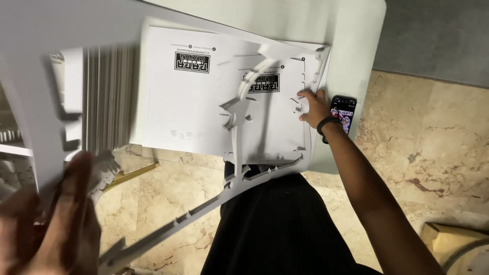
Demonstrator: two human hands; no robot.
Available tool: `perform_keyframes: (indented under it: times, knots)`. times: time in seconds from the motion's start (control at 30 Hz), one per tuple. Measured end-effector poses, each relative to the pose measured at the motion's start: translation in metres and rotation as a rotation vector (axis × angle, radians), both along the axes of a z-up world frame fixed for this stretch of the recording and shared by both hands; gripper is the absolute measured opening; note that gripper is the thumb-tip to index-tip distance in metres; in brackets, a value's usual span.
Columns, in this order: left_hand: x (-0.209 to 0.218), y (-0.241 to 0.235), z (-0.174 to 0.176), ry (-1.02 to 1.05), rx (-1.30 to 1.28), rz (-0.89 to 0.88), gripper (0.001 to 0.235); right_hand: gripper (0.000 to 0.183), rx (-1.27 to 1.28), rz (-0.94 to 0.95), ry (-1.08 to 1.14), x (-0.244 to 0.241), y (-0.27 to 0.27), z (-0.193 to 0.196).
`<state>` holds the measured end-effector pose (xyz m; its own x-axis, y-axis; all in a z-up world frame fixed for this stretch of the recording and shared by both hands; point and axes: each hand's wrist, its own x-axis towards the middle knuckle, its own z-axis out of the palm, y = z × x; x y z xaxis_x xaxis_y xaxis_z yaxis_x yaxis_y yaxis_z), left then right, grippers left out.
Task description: Manually removing waste material from die-cut cardboard sheets to produce finished cardboard shapes.
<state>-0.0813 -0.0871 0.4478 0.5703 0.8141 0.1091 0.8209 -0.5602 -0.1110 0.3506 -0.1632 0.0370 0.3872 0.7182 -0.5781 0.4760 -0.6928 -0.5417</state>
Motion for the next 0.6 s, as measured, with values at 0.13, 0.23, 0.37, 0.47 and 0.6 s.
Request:
perform_keyframes:
  times: [0.13,0.23,0.37,0.47,0.6]
  knots:
    - [0.016,-0.005,0.029,1.858,0.435,-0.194,0.075,0.068,0.040,-0.009,-0.009,0.005,-0.011,-0.020]
    - [0.008,0.007,0.022,0.215,0.289,-0.416,0.023,0.060,0.109,-0.038,0.010,0.009,-0.023,-0.022]
    - [-0.034,0.004,-0.015,0.022,0.222,-0.178,0.061,0.064,0.184,-0.038,-0.020,0.016,-0.045,-0.007]
    - [-0.042,0.015,-0.021,-0.163,0.053,-0.222,0.063,0.060,0.342,0.009,-0.027,0.016,-0.066,0.035]
    - [-0.048,0.021,-0.025,-0.345,-0.141,-0.261,0.063,0.070,0.424,0.020,-0.006,0.003,-0.103,0.073]
